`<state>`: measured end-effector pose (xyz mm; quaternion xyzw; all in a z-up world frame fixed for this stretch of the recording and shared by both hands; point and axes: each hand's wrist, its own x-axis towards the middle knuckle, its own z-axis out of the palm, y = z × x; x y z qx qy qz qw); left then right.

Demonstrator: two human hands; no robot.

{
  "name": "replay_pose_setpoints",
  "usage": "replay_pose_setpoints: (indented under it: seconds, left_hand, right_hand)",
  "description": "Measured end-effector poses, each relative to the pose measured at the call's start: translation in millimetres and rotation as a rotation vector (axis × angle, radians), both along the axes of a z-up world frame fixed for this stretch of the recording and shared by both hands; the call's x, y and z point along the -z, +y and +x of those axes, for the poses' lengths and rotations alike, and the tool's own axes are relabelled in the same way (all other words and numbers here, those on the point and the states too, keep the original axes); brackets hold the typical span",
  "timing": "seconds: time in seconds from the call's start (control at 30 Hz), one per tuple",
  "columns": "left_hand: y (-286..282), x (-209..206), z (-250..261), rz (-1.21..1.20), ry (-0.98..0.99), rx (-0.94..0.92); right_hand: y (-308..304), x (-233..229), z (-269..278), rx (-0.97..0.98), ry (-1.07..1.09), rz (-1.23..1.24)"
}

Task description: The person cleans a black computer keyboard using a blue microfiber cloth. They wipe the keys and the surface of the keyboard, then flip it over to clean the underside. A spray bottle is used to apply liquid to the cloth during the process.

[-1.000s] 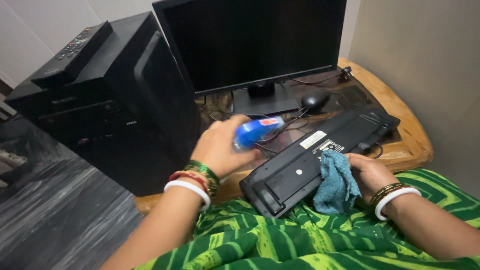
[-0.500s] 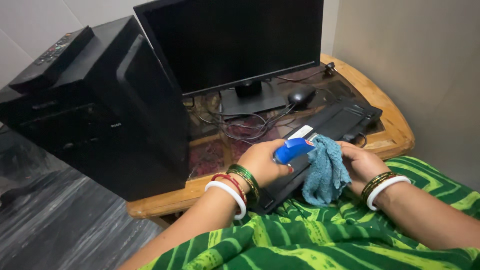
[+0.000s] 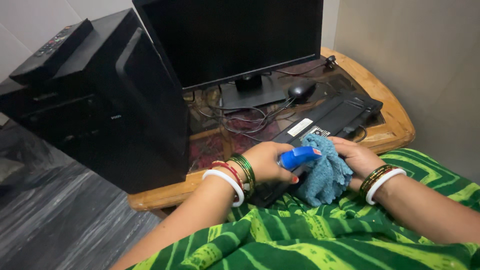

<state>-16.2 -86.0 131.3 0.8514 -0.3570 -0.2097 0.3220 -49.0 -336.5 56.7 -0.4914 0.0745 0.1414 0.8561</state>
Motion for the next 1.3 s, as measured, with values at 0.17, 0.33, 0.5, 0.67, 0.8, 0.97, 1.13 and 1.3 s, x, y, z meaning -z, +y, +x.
replay_pose_setpoints:
  seconds: [0.17,0.33,0.5,0.67,0.8,0.97,1.13,1.3]
  left_hand:
    - [0,6,7,0.002,-0.13,0.145]
    - [-8,11,11,0.061,-0.225,-0.013]
    - [-10,7,5,0.03,-0.334,-0.153]
    - [-14,6,3,0.005,-0.312,-0.172]
    - [-19,10,0,0.081,-0.409,-0.257]
    - [-22,0,-1,0.086,-0.372,-0.267]
    - [-23,-3,-14,0.096,-0.316,-0.242]
    - [-17,-3,-19,0.122,-0.424,-0.328]
  right_hand:
    - [1,0,-5,-0.046,-0.012,-0.038]
    - [-7,-2,-5,0.069,0.034,-0.027]
    - [-12,2,-6,0.044,0.021,0.029]
    - [-11,3,-9,0.004,0.01,0.061]
    - [-13,4,-11,0.031,0.023,0.032]
    - [-16,10,-7,0.033,-0.001,0.015]
    - [-15,11,-5,0.033,0.002,0.007]
    - [-13,9,-3,0.091,0.02,0.0]
